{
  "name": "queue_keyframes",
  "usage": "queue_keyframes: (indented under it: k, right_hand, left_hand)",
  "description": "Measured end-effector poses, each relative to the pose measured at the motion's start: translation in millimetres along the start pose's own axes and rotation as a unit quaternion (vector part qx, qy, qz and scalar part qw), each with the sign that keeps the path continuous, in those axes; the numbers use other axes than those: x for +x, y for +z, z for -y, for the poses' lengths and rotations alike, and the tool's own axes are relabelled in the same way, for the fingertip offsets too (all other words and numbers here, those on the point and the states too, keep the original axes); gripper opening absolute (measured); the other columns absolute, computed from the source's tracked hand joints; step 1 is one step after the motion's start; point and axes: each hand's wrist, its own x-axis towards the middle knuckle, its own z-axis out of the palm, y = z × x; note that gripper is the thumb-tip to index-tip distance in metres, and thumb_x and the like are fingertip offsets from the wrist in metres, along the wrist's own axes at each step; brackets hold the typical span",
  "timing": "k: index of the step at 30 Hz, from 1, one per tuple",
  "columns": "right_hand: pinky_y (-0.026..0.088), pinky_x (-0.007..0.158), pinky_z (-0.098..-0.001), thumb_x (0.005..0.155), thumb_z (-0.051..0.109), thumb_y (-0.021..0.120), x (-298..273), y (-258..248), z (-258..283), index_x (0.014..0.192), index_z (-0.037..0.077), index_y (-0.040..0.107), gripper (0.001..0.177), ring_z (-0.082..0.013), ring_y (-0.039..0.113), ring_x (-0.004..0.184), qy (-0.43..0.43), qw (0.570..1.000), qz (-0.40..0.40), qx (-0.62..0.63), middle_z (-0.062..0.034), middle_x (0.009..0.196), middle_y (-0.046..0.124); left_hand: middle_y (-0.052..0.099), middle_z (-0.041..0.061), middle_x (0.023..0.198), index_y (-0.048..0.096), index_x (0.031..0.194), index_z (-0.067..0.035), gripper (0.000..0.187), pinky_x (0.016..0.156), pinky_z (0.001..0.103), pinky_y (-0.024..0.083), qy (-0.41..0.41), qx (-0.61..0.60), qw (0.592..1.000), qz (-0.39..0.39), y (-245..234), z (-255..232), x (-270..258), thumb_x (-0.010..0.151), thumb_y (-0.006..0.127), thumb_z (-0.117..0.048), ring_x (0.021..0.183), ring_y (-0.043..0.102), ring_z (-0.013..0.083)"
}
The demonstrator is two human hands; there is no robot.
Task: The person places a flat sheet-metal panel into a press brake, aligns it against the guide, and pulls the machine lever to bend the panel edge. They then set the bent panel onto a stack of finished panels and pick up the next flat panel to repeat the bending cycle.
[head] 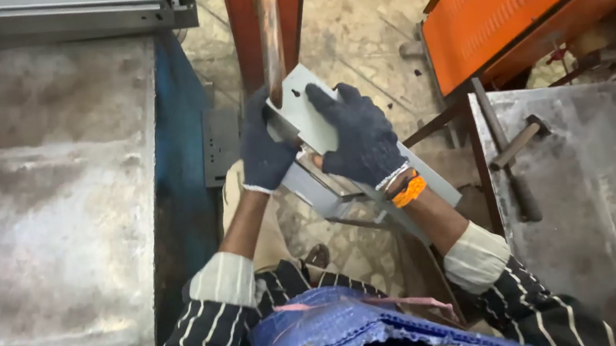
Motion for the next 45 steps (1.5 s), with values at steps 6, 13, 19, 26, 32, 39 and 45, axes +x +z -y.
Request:
queue_keyframes:
  k: [6, 13, 19, 26, 32, 39, 45]
  right_hand:
    - [0.051, 0.09, -0.0527, 0.059, 0.035, 0.09, 3.2, -13.1, -11.5, 0.148, 0.02, 0.053, 0.098, -0.0451, 0.062, 0.106, -0.034, 0.997, 0.058, -0.024, -0.025, 0.139, 0.054]
    - [0.052, 0.089, -0.0509, 0.069, 0.044, 0.092, 8.3, -8.4, -24.8, 0.147, 0.025, 0.055, 0.088, -0.0427, 0.063, 0.105, -0.057, 0.995, 0.037, -0.066, -0.0247, 0.14, 0.052]
    - [0.052, 0.089, -0.0509, 0.054, 0.034, 0.087, 6.9, -3.2, -26.8, 0.148, 0.024, 0.054, 0.1, -0.0432, 0.063, 0.106, -0.068, 0.994, 0.067, -0.058, -0.0246, 0.141, 0.051]
    - [0.05, 0.091, -0.0517, 0.061, 0.038, 0.089, 6.7, -6.2, -10.3, 0.148, 0.023, 0.054, 0.095, -0.0457, 0.062, 0.106, -0.037, 0.997, 0.038, -0.053, -0.0291, 0.141, 0.053]
    - [0.05, 0.093, -0.0519, 0.058, 0.035, 0.087, -8.8, -1.6, 14.1, 0.149, 0.02, 0.051, 0.1, -0.0468, 0.061, 0.107, 0.053, 0.997, 0.053, -0.03, -0.0287, 0.14, 0.053]
    - [0.048, 0.095, -0.0545, 0.059, 0.036, 0.089, -21.1, 20.8, 24.7, 0.154, 0.016, 0.043, 0.107, -0.0515, 0.058, 0.113, 0.103, 0.994, 0.029, -0.029, -0.0377, 0.138, 0.048]
    - [0.047, 0.097, -0.0557, 0.058, 0.035, 0.092, -27.1, 33.0, 35.4, 0.157, 0.02, 0.036, 0.115, -0.0514, 0.055, 0.118, 0.173, 0.985, 0.017, -0.007, -0.0358, 0.142, 0.045]
  left_hand:
    - [0.059, 0.015, 0.135, 0.048, 0.145, -0.006, 0.082, 0.111, 0.04, 0.049, -0.031, 0.045, 0.997, -0.058, 18.9, -4.8, -17.8, 0.072, 0.084, -0.012, 0.128, 0.061, 0.0314]
    - [0.058, 0.018, 0.136, 0.047, 0.144, -0.003, 0.086, 0.109, 0.042, 0.048, -0.007, 0.089, 0.991, -0.094, 30.7, 2.6, -20.7, 0.071, 0.088, -0.02, 0.128, 0.059, 0.0341]
    - [0.058, 0.018, 0.134, 0.048, 0.144, -0.005, 0.085, 0.111, 0.042, 0.048, 0.001, 0.094, 0.989, -0.115, 33.2, 10.3, -28.9, 0.075, 0.092, -0.027, 0.128, 0.06, 0.0338]
    - [0.061, 0.013, 0.126, 0.047, 0.143, -0.008, 0.091, 0.102, 0.04, 0.051, -0.066, 0.081, 0.992, -0.077, 25.5, 1.7, -19.9, 0.065, 0.091, -0.022, 0.12, 0.064, 0.0304]
    - [0.061, 0.014, 0.133, 0.047, 0.143, -0.01, 0.092, 0.104, 0.041, 0.051, -0.027, 0.058, 0.997, -0.034, 10.7, 3.9, -15.5, 0.062, 0.091, -0.017, 0.124, 0.063, 0.0322]
    - [0.066, 0.013, 0.124, 0.052, 0.135, -0.012, 0.082, 0.095, 0.041, 0.054, -0.087, 0.118, 0.987, 0.072, -12.2, -19.8, 7.2, 0.065, 0.093, -0.027, 0.115, 0.068, 0.0332]
    - [0.068, 0.013, 0.115, 0.053, 0.134, -0.014, 0.08, 0.09, 0.043, 0.055, -0.053, 0.095, 0.988, 0.105, -23.3, -24.1, 14.6, 0.064, 0.093, -0.023, 0.107, 0.07, 0.035]
